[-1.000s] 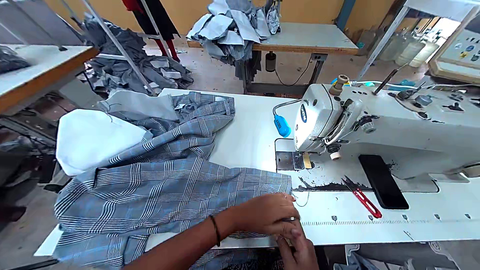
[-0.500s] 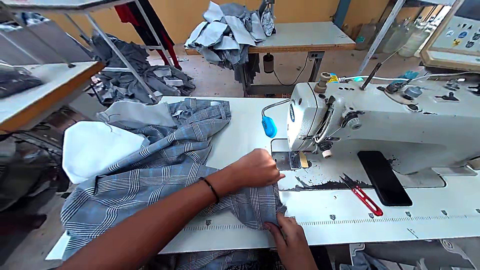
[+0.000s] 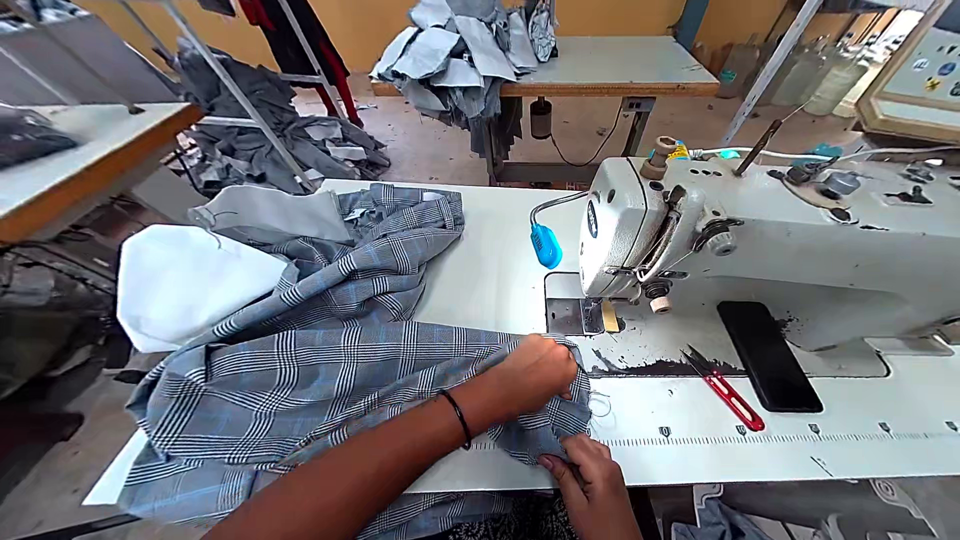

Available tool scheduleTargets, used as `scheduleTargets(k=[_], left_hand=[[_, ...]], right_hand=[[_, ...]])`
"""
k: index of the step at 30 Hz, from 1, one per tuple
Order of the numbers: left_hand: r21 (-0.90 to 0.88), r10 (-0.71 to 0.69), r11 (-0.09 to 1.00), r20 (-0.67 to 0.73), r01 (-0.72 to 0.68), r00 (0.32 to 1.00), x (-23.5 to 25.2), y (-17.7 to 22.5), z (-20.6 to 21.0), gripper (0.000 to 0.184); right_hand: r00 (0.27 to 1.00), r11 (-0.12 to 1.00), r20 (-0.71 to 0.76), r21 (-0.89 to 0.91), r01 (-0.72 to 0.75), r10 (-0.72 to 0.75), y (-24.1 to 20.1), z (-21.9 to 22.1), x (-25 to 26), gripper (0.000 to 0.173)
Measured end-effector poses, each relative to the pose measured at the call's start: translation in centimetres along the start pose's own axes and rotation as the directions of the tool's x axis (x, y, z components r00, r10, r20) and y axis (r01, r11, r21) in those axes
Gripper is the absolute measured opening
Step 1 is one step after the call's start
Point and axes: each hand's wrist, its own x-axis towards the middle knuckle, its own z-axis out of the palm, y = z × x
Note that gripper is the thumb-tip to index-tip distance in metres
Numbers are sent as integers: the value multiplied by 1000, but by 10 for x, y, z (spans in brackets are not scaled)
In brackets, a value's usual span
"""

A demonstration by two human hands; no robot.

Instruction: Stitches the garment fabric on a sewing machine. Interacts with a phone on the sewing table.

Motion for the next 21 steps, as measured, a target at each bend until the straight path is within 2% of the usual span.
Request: scheduleTargets(k=[2, 5, 9, 11, 13, 15, 19, 21], left_hand=[[-117, -79, 989, 133, 95, 988, 2, 11, -8, 40], [-170, -145, 966, 266, 195, 953, 5, 18, -13, 55], [-207, -191, 940, 338, 270, 922, 6, 11, -19, 72], [-252, -196, 927, 306, 278, 932, 4, 8, -16, 72], [-288, -226, 916, 208, 280, 952, 3, 8, -5, 57], [-317, -272, 897, 155, 309, 950, 3, 12, 3, 50], [-388, -359, 841, 123, 377, 925, 1, 18, 6, 55], [-394, -381, 828, 125, 398, 916, 1, 20, 5, 56]], right_hand=[[1000, 1000, 16, -1, 7, -7, 1, -2, -1, 18], [997, 998, 57, 5, 55, -55, 5, -9, -4, 16], [991, 993, 74, -43, 114, -111, 16, -25, -2, 15], [990, 993, 86, -40, 111, -107, 22, -32, -1, 17], [993, 999, 108, -14, 48, -46, 24, -40, 2, 20], [992, 996, 89, -3, -93, 93, 21, -48, 9, 23], [922, 938, -246, -104, -331, 298, 26, -37, 31, 28], [894, 893, -255, -173, -416, 368, 21, -33, 42, 31]])
